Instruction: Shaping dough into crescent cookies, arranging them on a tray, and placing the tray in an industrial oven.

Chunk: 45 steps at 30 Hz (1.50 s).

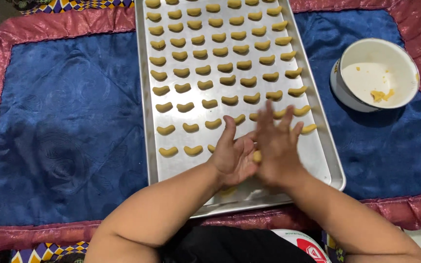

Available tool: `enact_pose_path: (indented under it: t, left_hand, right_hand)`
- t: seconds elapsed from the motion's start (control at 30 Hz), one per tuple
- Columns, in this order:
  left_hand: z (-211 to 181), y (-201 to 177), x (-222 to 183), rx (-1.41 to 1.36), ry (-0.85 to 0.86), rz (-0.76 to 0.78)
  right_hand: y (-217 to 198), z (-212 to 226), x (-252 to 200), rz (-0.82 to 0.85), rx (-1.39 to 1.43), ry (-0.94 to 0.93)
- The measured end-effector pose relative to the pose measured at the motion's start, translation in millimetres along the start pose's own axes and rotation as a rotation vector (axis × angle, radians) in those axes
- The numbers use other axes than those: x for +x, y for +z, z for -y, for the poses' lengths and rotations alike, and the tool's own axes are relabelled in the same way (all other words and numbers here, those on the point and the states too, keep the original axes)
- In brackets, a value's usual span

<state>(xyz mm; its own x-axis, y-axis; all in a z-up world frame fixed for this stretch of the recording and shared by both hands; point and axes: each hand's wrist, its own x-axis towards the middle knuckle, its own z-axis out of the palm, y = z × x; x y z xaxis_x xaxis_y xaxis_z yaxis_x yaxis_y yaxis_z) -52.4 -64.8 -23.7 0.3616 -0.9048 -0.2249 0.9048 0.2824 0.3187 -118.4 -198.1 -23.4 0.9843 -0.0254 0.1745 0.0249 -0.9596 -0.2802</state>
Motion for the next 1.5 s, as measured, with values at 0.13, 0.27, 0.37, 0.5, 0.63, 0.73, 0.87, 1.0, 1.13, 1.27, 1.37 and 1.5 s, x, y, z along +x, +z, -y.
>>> enact_pose_path:
  t: [0.13, 0.27, 0.37, 0.5, 0.63, 0.73, 0.87, 1.0, 1.13, 1.27, 1.37, 1.5]
  left_hand:
    - [11.8, -28.1, 15.5, -0.094, -0.012, 0.067]
    - [16.1, -19.6, 16.2, 0.022, 0.029, 0.006]
    - [22.6, -9.2, 15.6, 0.11, -0.01, -0.007]
    - [19.7, 28.2, 2.9, 0.353, -0.057, -0.023]
    - [8.4, 39.3, 12.6, 0.547, -0.117, -0.207]
    - [5.0, 50.3, 23.8, 0.518, -0.074, -0.27]
    - [6.3, 63.0, 48.6, 0.633, 0.007, -0.229]
    - [4.2, 61.7, 89.0, 0.738, 0.021, -0.258]
    - [13.6, 28.1, 159.1, 0.575, 0.037, -0.241]
    - [13.8, 35.7, 202.5, 0.613, -0.013, -0.253]
    - [18.0, 20.9, 247.2, 0.698, -0.024, -0.286]
    - [16.6, 66.7, 236.4, 1.366, 0.044, -0.425]
  right_hand:
    - [-26.0, -31.7, -11.8, -0.207, 0.451, -0.28]
    - [-35.9, -22.9, -38.2, -0.267, 0.374, -0.325]
    - [-37.7, -28.8, -50.9, -0.218, 0.403, -0.304]
    - [-72.2, -25.6, -45.2, -0.292, 0.492, -0.149]
    - [-35.9, -69.7, -54.3, -0.315, 0.426, -0.11]
    - [3.3, -92.0, -61.4, -0.243, 0.248, -0.197]
    - [-24.4, -83.7, -58.3, -0.057, 0.136, -0.253]
    - [-43.4, -124.7, -60.7, -0.062, 0.451, -0.165]
    - [-72.3, -210.9, -42.6, -0.379, 0.213, -0.045]
    - [-52.7, -284.5, -30.5, -0.259, -0.282, 0.042]
    - [-43.8, -285.3, -32.0, -0.171, -0.211, 0.079]
    - [-92.4, -247.8, -29.2, -0.082, 0.26, 0.123]
